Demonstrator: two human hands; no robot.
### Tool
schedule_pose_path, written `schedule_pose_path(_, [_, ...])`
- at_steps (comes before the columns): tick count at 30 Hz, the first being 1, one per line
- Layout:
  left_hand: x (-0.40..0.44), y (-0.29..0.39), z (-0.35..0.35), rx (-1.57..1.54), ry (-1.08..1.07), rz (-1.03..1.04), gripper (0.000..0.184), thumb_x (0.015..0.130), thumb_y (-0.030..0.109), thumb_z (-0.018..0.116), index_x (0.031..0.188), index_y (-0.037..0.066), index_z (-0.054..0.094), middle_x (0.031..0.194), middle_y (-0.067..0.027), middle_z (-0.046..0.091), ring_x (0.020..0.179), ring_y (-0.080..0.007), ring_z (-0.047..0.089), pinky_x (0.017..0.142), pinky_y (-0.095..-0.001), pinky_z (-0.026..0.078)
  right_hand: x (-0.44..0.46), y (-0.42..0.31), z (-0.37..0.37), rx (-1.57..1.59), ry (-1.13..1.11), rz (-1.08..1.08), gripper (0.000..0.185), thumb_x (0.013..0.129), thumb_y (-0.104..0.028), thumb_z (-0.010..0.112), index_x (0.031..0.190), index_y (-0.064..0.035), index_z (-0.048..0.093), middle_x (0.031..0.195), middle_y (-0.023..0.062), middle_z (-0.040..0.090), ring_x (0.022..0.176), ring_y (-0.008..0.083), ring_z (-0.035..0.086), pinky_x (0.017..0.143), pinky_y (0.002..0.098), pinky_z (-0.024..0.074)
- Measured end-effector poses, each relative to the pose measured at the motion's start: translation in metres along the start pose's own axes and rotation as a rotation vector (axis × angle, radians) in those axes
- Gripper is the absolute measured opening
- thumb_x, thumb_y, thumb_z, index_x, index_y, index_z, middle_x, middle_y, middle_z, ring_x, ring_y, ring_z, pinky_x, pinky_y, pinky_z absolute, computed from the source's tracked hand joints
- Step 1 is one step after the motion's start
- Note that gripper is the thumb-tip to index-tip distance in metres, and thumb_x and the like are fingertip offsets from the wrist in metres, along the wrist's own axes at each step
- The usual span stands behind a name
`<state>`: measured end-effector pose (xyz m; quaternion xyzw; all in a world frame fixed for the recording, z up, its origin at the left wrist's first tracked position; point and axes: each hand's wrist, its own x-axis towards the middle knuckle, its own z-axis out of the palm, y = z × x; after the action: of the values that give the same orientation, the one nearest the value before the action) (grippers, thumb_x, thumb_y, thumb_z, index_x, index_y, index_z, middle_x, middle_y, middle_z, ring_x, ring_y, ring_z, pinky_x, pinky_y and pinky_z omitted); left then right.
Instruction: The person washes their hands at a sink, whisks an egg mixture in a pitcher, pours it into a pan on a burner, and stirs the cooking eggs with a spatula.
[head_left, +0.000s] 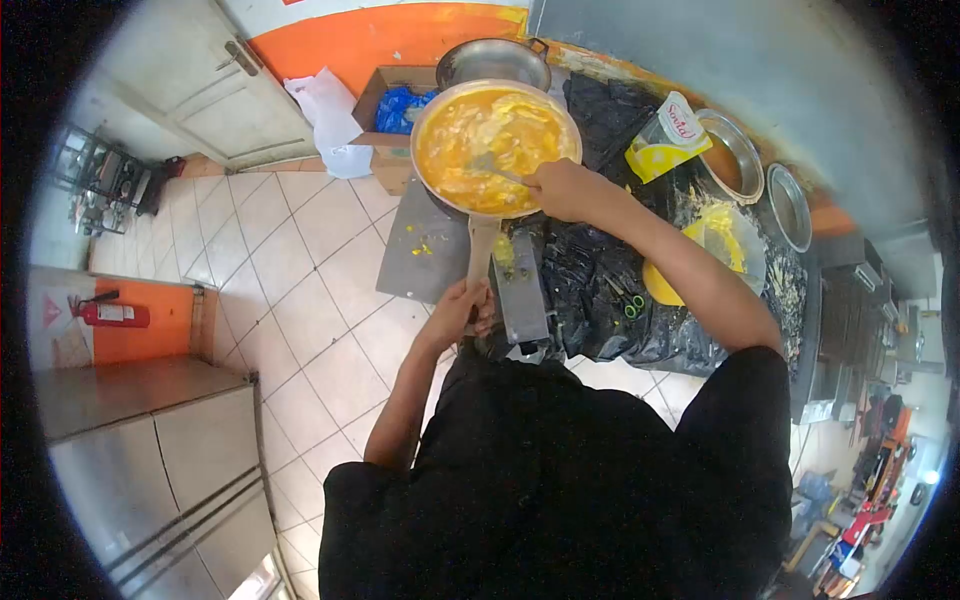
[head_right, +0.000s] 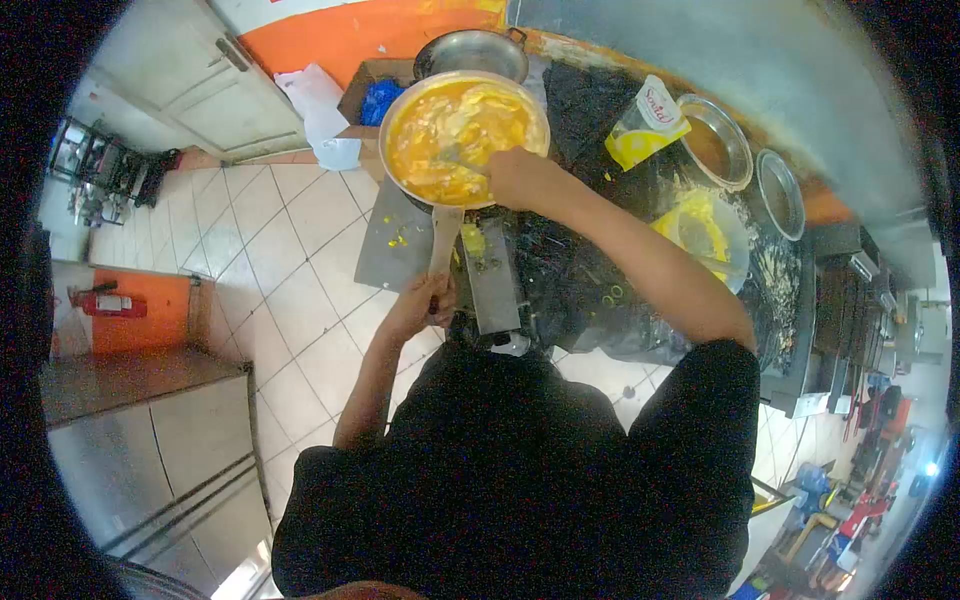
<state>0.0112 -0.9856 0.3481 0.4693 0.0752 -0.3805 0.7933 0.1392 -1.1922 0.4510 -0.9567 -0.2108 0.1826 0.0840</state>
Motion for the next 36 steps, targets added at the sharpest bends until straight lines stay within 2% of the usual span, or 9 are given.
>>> schedule_pose_path(2, [-0.003,0.002,0.005,0.012,0.073,0.004,0.023,0.091,0.028,0.042,0.083,0.006,0.042,0.057,-0.0015,0.039,0.045,-0.0126,0.039,0.042,-0.0273,0.036,-0.015,-0.002,-0.011,0.007,-0.058,0.099,0.033,0.081,-0.016,0.040,0.109,-0.0105,0.057,0.087,0.0203,0.060,0.082,0.0351,0.058,0.075,0.0430,0.0455])
schedule_pose_path(12, [-0.007,0.005,0.018,0.297,0.289,0.124,0.024,0.090,0.028,0.043,0.087,0.005,0.045,0.058,0.0001,0.042,0.045,-0.0085,0.038,0.039,-0.0210,0.032,-0.090,0.006,-0.087,-0.146,-0.097,0.039,0.031,0.080,-0.013,0.038,0.102,-0.0075,0.059,0.090,0.0206,0.059,0.083,0.0354,0.058,0.074,0.0436,0.0464])
schedule_pose_path(16, [-0.010,0.005,0.026,0.451,0.426,0.165,0.027,0.089,0.031,0.046,0.088,0.004,0.046,0.058,-0.0004,0.046,0.043,-0.0076,0.040,0.038,-0.0211,0.031,-0.096,0.000,-0.082,-0.197,-0.197,-0.124,0.028,0.080,-0.013,0.038,0.094,-0.0041,0.060,0.085,0.0209,0.060,0.080,0.0365,0.058,0.071,0.0436,0.0465])
schedule_pose_path(19, [-0.008,0.002,0.027,0.559,0.511,0.177,0.031,0.088,0.033,0.048,0.090,0.002,0.047,0.057,0.0000,0.046,0.042,-0.0072,0.041,0.038,-0.0210,0.032,-0.070,0.009,-0.052,-0.249,-0.206,-0.309,0.024,0.080,-0.012,0.038,0.086,-0.0001,0.058,0.076,0.0195,0.060,0.074,0.0349,0.059,0.068,0.0412,0.0469])
schedule_pose_path(21, [-0.009,0.001,0.026,0.566,0.535,0.170,0.033,0.087,0.034,0.048,0.092,0.001,0.047,0.056,0.0001,0.046,0.042,-0.0070,0.042,0.038,-0.0209,0.032,-0.049,0.006,-0.040,0.020,-0.253,-0.280,0.023,0.080,-0.011,0.038,0.079,0.0026,0.056,0.064,0.0184,0.058,0.059,0.0295,0.060,0.055,0.0382,0.0472])
schedule_pose_path(28, [-0.008,0.004,0.028,0.570,0.497,0.202,0.034,0.088,0.034,0.047,0.092,0.000,0.045,0.056,-0.0025,0.046,0.041,-0.0085,0.042,0.038,-0.0226,0.033,0.011,-0.014,-0.007,-0.205,-0.180,-0.603,0.016,0.075,-0.004,0.041,0.071,0.0056,0.054,0.051,0.0165,0.052,0.038,0.0208,0.053,0.036,0.0337,0.0406])
schedule_pose_path(30, [-0.006,0.003,0.026,0.573,0.471,0.197,0.034,0.088,0.034,0.046,0.091,0.000,0.045,0.057,-0.0024,0.045,0.041,-0.0087,0.042,0.039,-0.0228,0.033,0.027,-0.019,-0.003,0.114,-0.123,-0.364,0.013,0.070,-0.001,0.045,0.072,0.0089,0.054,0.051,0.0172,0.054,0.039,0.0223,0.054,0.037,0.0347,0.0424])
schedule_pose_path(34, [-0.006,0.000,0.027,0.581,0.486,0.194,0.030,0.088,0.034,0.047,0.086,0.004,0.044,0.056,-0.0011,0.043,0.042,-0.0085,0.041,0.039,-0.0223,0.032,0.049,-0.024,-0.007,-0.018,-0.149,-0.283,0.018,0.068,-0.003,0.047,0.076,0.0106,0.056,0.059,0.0198,0.058,0.041,0.0251,0.056,0.040,0.0351,0.0449])
schedule_pose_path(36, [-0.004,-0.001,0.025,0.577,0.494,0.190,0.029,0.088,0.033,0.047,0.085,0.005,0.044,0.056,-0.0012,0.043,0.042,-0.0087,0.040,0.039,-0.0226,0.031,0.039,-0.031,-0.017,0.119,0.033,-0.059,0.020,0.068,-0.008,0.049,0.071,0.0069,0.062,0.066,0.0249,0.059,0.063,0.0333,0.062,0.059,0.0396,0.0495])
